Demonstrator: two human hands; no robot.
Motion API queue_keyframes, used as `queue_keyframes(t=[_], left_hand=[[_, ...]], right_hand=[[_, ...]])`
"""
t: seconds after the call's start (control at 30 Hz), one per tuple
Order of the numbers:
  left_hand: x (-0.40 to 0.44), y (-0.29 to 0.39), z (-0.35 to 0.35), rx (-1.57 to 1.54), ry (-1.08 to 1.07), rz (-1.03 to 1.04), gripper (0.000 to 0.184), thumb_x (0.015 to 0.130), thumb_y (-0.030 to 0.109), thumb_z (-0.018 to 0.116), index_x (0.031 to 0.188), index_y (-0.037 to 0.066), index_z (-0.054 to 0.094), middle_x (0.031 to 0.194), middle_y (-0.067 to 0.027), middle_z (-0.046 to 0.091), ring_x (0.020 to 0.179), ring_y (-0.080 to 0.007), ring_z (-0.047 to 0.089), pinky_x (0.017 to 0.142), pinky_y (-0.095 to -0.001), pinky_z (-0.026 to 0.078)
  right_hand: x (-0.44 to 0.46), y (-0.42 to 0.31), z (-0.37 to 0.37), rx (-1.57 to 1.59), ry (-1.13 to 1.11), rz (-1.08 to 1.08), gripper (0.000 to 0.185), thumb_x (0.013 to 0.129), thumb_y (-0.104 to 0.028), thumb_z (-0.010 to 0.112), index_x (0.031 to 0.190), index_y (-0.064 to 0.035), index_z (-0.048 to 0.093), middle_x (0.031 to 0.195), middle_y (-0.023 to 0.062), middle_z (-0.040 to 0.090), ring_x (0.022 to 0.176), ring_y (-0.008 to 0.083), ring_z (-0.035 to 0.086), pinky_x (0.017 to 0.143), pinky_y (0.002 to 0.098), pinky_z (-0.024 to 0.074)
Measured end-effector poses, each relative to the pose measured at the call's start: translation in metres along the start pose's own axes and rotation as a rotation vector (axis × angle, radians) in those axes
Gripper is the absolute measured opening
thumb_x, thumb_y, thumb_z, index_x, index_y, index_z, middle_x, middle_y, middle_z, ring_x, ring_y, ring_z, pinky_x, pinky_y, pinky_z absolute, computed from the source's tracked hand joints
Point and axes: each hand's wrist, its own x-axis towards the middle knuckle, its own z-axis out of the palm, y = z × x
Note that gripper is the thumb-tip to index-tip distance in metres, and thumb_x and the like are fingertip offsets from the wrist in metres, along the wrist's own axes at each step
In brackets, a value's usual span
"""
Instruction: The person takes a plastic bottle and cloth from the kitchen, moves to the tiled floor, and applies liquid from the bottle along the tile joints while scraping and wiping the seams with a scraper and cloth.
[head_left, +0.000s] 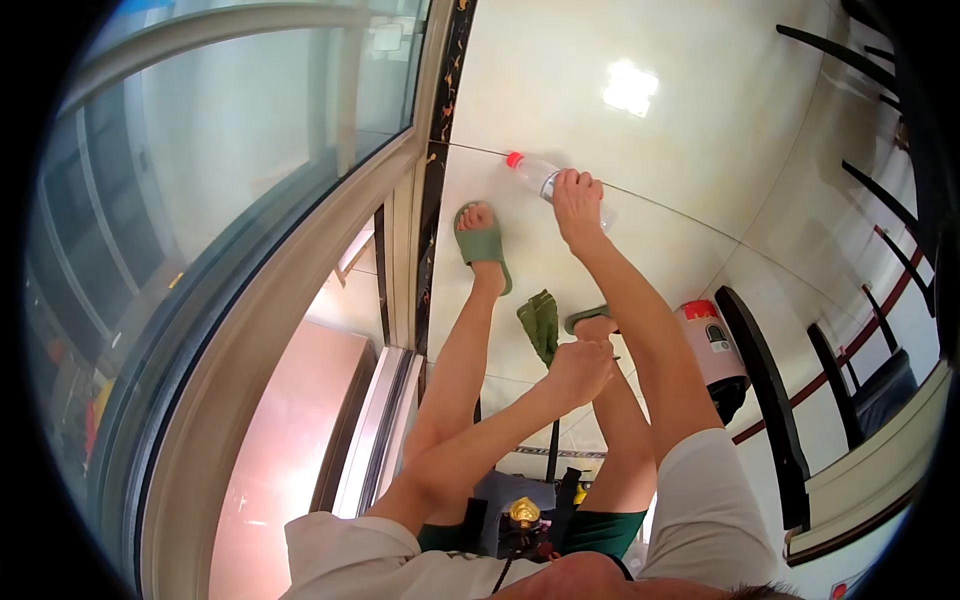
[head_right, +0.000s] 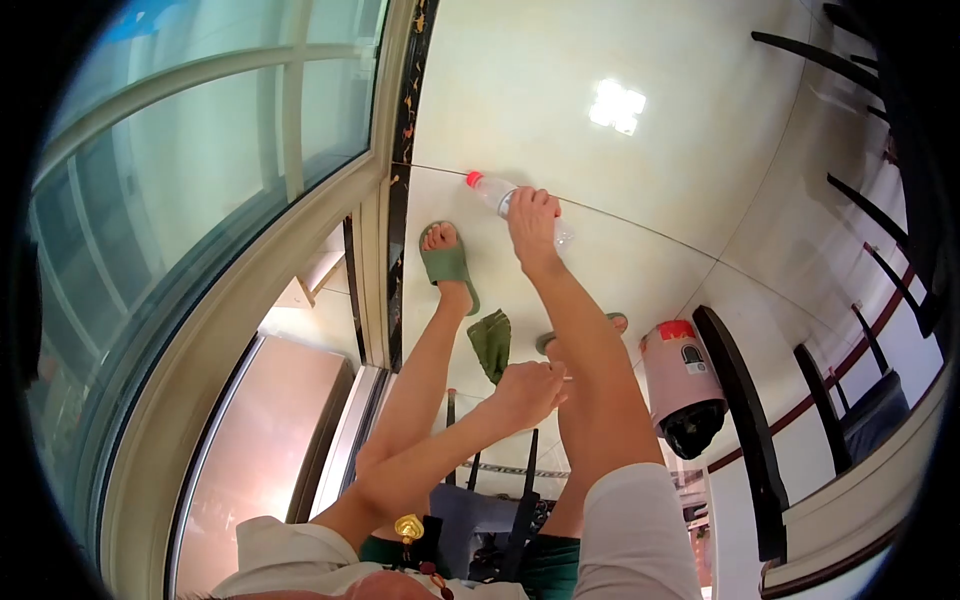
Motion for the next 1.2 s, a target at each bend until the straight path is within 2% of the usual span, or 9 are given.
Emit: queue_keyframes(t=[0.1, 0.2, 0.3, 0.5, 0.7, 0.8, 0.9, 1.0, 1.2], left_hand=[[0.000, 0.000, 0.009, 0.014, 0.007, 0.047, 0.032, 0.080, 0.024, 0.067, 0.093, -0.001, 0.053, 0.072, -0.0141, 0.063, 0.069, -0.0314, 0.064, 0.059, -0.0411, 0.050], [0.003, 0.001, 0.017, 0.069, -0.085, 0.008, 0.031, 0.080, 0.024, 0.066, 0.094, -0.001, 0.053, 0.071, -0.0134, 0.063, 0.069, -0.0314, 0.064, 0.059, -0.0410, 0.050], [0.002, 0.001, 0.014, 0.057, -0.001, 0.052, 0.031, 0.081, 0.025, 0.065, 0.093, -0.001, 0.054, 0.070, -0.0135, 0.063, 0.068, -0.0312, 0.064, 0.058, -0.0409, 0.050], [0.001, 0.000, 0.015, 0.085, -0.093, 0.001, 0.031, 0.080, 0.026, 0.065, 0.093, -0.001, 0.056, 0.071, -0.0131, 0.064, 0.069, -0.0309, 0.064, 0.058, -0.0407, 0.050], [-0.001, -0.003, 0.020, 0.060, -0.008, 0.085, 0.032, 0.079, 0.025, 0.067, 0.092, -0.001, 0.056, 0.071, -0.0128, 0.063, 0.069, -0.0302, 0.064, 0.058, -0.0411, 0.050], [0.000, 0.001, 0.013, 0.050, -0.062, 0.021, 0.025, 0.079, 0.023, 0.065, 0.088, 0.001, 0.059, 0.074, -0.0123, 0.064, 0.071, -0.0303, 0.064, 0.059, -0.0421, 0.050], [-0.001, -0.004, 0.018, 0.065, -0.031, 0.052, 0.018, 0.078, 0.021, 0.063, 0.084, 0.004, 0.060, 0.075, -0.0111, 0.064, 0.073, -0.0310, 0.064, 0.059, -0.0433, 0.050], [-0.001, -0.010, 0.026, 0.035, 0.058, 0.092, 0.020, 0.076, 0.021, 0.069, 0.078, 0.002, 0.066, 0.070, -0.0102, 0.064, 0.074, -0.0258, 0.066, 0.058, -0.0383, 0.052], [-0.001, -0.006, 0.019, 0.014, 0.079, 0.077, 0.025, 0.076, 0.022, 0.069, 0.085, -0.001, 0.064, 0.069, -0.0094, 0.064, 0.073, -0.0251, 0.066, 0.056, -0.0373, 0.052]], right_hand=[[-0.016, 0.024, 0.010, -0.008, -0.098, 0.012, 0.038, 0.075, -0.018, 0.068, 0.110, -0.0077, 0.055, 0.098, 0.0065, 0.057, 0.087, 0.0236, 0.055, 0.066, 0.0417, 0.0437], [-0.031, 0.042, 0.021, -0.034, -0.085, 0.038, 0.041, 0.073, -0.019, 0.070, 0.109, -0.0077, 0.055, 0.098, 0.0063, 0.056, 0.087, 0.0240, 0.055, 0.066, 0.0419, 0.0437], [-0.039, 0.057, 0.035, -0.029, -0.092, 0.062, 0.039, 0.074, -0.017, 0.069, 0.109, -0.0078, 0.054, 0.098, 0.0061, 0.056, 0.087, 0.0239, 0.055, 0.066, 0.0420, 0.0437], [-0.057, 0.080, 0.045, -0.020, -0.140, 0.102, 0.035, 0.076, -0.015, 0.066, 0.109, -0.0084, 0.055, 0.099, 0.0064, 0.056, 0.086, 0.0236, 0.054, 0.065, 0.0415, 0.0426], [-0.036, 0.035, 0.023, -0.033, -0.123, 0.017, 0.028, 0.082, -0.016, 0.059, 0.109, -0.0088, 0.056, 0.097, 0.0060, 0.055, 0.084, 0.0233, 0.054, 0.064, 0.0419, 0.0418], [-0.021, 0.008, 0.001, 0.010, -0.036, 0.046, 0.023, 0.081, -0.016, 0.060, 0.102, -0.0088, 0.058, 0.091, 0.0033, 0.058, 0.083, 0.0194, 0.056, 0.065, 0.0363, 0.0419], [-0.003, -0.017, -0.014, 0.042, -0.054, 0.035, 0.025, 0.080, -0.016, 0.061, 0.104, -0.0082, 0.058, 0.093, 0.0043, 0.058, 0.084, 0.0205, 0.057, 0.064, 0.0375, 0.0424], [0.010, -0.033, -0.015, 0.012, -0.045, 0.015, 0.025, 0.082, -0.021, 0.059, 0.105, -0.0098, 0.058, 0.091, 0.0060, 0.056, 0.082, 0.0237, 0.056, 0.062, 0.0427, 0.0425], [0.004, -0.020, -0.007, -0.018, -0.055, 0.023, 0.026, 0.082, -0.022, 0.059, 0.105, -0.0102, 0.058, 0.093, 0.0059, 0.057, 0.083, 0.0235, 0.056, 0.062, 0.0430, 0.0429]])
